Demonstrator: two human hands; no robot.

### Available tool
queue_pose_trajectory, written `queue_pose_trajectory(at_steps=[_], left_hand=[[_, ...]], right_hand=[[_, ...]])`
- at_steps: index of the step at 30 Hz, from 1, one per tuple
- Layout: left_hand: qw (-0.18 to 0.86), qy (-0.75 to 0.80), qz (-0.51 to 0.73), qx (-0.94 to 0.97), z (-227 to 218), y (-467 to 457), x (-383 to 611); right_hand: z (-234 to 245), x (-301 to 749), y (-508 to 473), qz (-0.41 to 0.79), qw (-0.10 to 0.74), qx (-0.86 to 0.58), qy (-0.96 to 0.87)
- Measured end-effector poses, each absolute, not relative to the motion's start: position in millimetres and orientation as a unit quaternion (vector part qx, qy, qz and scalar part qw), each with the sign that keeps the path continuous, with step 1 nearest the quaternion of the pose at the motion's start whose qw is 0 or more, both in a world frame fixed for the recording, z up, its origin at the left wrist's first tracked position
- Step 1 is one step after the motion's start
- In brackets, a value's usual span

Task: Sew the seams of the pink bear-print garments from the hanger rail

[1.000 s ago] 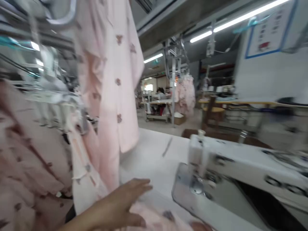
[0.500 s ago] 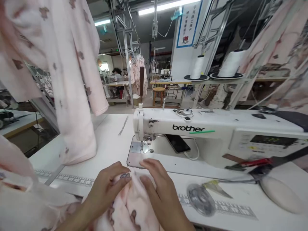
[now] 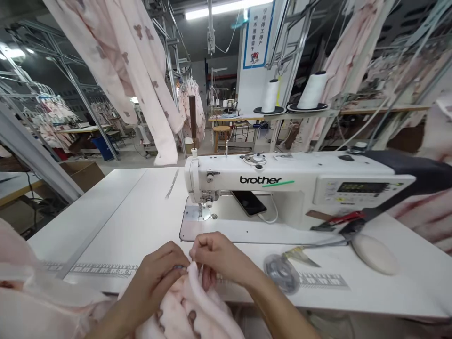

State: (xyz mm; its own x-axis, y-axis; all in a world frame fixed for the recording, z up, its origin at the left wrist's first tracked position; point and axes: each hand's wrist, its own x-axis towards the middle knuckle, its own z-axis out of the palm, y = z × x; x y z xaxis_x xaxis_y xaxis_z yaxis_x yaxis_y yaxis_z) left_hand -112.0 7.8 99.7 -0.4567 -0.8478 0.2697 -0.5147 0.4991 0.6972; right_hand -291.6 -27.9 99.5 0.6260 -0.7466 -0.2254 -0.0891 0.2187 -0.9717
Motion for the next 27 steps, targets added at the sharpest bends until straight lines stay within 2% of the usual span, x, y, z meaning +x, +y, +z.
queue_pose_trajectory(at_steps=[4,6,8,10,13,16,18,21,24,27], left_hand=[[0.361,-0.784,-0.282,0.418,88,12,-112],[0.387,-0.756,-0.302,0.433,82,13,-111],[0.418,-0.729,-0.299,0.452,78,13,-110],[0.441,-0.717,-0.263,0.472,76,10,-109],[0.451,-0.721,-0.183,0.492,75,6,-110],[0.453,-0.709,-0.174,0.511,77,3,-115],[0.444,-0.675,-0.247,0.535,84,1,-115],[0.373,-0.655,-0.382,0.535,101,-4,-108],[0.294,-0.7,-0.433,0.485,116,-13,-101],[0.274,-0.706,-0.46,0.463,122,-22,-102]], right_hand=[[75,-276,-35,-0.213,0.817,-0.434,0.316],[66,-271,-33,-0.231,0.846,-0.376,0.298],[68,-271,-28,-0.26,0.842,-0.373,0.291],[77,-274,-22,-0.309,0.781,-0.443,0.314],[95,-278,-10,-0.379,0.606,-0.576,0.397],[103,-274,1,-0.349,0.462,-0.653,0.488],[101,-271,3,-0.342,0.433,-0.673,0.493],[99,-272,-2,-0.354,0.441,-0.705,0.429],[99,-278,-10,-0.334,0.426,-0.742,0.395],[96,-280,-16,-0.33,0.403,-0.744,0.418]])
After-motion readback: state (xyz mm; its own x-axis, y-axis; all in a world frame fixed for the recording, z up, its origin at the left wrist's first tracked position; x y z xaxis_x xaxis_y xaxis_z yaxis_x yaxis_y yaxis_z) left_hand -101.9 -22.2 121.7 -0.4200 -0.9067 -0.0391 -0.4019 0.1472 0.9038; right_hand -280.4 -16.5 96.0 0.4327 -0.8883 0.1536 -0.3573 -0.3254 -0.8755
